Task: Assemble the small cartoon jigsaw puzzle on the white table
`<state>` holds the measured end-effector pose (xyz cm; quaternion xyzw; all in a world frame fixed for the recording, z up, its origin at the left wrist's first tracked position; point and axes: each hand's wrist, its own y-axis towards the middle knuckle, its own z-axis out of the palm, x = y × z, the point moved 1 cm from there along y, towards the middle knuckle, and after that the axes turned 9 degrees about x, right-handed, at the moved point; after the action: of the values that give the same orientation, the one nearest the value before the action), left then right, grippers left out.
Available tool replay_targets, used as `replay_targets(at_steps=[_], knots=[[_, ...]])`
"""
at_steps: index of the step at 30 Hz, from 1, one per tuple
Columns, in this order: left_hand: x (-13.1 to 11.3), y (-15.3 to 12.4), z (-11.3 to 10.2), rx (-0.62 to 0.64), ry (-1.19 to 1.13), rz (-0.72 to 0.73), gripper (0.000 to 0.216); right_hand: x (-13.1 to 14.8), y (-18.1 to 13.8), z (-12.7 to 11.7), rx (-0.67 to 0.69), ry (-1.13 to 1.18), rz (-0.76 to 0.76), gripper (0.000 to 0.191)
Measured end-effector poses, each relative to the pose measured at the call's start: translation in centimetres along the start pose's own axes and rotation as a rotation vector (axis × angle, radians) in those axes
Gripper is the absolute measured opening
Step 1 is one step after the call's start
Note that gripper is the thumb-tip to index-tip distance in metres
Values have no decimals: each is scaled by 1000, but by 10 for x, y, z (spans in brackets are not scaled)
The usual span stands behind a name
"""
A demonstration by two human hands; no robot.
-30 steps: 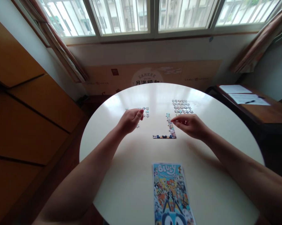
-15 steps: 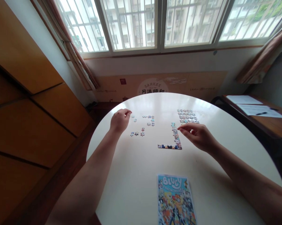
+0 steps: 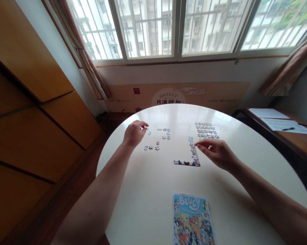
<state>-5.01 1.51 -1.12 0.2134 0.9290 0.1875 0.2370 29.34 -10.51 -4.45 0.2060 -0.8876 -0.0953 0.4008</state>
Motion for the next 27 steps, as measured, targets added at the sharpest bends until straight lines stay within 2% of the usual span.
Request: replay_targets(at_steps=[3,8,11,18,27], knots=[[-3,0,-1,-77,-19,11,18,2,0,1,2,-5,-7,21],[-12,-3,-6,-301,-80,-9,20,4,1,0,-46,-55,-39,19],[-16,-4,-6,-377,-137,-38,19,4,1,-1,-73,-65,-44,19],[-21,-6,-2,-364,-201,-69,21,8,1,-2,-98,-50,-59,19],[-23,-6,-3,-392,-227,-40,22,5,1,-1,-90,-33,-52,19]])
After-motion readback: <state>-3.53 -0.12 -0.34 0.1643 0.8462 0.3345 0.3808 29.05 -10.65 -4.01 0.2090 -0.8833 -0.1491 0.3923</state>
